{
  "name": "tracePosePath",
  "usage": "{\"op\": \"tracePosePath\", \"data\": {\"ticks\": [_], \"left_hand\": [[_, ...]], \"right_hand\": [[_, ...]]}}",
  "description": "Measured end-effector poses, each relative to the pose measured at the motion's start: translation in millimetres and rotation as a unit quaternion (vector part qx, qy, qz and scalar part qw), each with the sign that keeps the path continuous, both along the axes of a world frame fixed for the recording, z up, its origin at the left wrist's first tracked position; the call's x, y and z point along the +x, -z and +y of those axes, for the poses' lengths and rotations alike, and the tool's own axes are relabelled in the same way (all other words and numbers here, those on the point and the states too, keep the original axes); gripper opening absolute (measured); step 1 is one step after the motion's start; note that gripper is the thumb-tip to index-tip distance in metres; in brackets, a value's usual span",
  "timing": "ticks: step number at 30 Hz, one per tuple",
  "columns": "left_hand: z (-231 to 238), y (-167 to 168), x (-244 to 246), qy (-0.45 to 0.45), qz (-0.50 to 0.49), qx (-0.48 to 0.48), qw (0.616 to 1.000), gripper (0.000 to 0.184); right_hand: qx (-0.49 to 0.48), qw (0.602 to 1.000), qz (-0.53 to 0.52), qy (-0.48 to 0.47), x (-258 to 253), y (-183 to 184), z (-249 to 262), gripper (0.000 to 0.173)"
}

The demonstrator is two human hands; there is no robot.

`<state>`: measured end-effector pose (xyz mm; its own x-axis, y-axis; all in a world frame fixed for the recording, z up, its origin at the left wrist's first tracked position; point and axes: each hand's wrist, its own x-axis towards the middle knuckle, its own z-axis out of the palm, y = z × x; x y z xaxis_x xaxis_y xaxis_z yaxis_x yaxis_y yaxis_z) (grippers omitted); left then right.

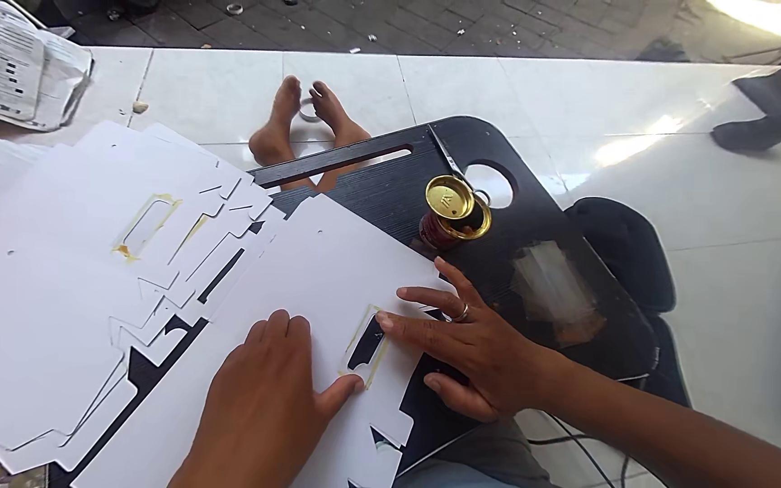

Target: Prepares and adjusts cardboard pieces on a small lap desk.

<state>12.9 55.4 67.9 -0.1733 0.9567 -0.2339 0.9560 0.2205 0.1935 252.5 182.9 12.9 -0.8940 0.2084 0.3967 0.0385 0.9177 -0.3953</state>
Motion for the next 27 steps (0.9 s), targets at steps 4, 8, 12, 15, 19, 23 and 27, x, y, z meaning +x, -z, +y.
{"op": "tracePosePath", "data": {"ticks": [4, 8, 12, 15, 19, 23, 27], "left_hand": [[0.3, 0.4, -0.2, -0.003, 0.001, 0.001, 1.0, 0.073], [-0.4, -1.2, 1.2, 0.003, -0.002, 0.004, 1.0, 0.071], [-1.3, 12.8, 4.2, 0.076, -0.023, 0.152, 0.985, 0.056], [2.5, 23.6, 7.3, 0.108, -0.036, 0.202, 0.973, 0.051], [6.5, 31.8, 10.8, 0.131, -0.037, 0.237, 0.962, 0.058], [10.8, 54.3, 16.9, 0.179, -0.037, 0.259, 0.948, 0.083], [10.1, 68.2, 19.4, 0.208, -0.005, 0.258, 0.944, 0.088]], "right_hand": [[0.007, 0.999, -0.033, 0.005, 8.0, 5.1, 0.7, 0.053], [-0.013, 1.0, -0.017, 0.006, 15.9, 3.3, 4.8, 0.053], [-0.016, 0.999, -0.021, 0.03, 16.4, 6.3, 5.7, 0.055], [-0.014, 0.999, -0.033, 0.034, 17.1, 8.5, 4.5, 0.056], [-0.027, 0.999, -0.024, 0.034, 17.0, 9.8, 5.1, 0.055], [-0.03, 0.999, -0.018, 0.03, 17.2, 11.7, 4.8, 0.054], [-0.03, 0.999, -0.017, 0.03, 16.6, 11.8, 4.8, 0.053]]}}
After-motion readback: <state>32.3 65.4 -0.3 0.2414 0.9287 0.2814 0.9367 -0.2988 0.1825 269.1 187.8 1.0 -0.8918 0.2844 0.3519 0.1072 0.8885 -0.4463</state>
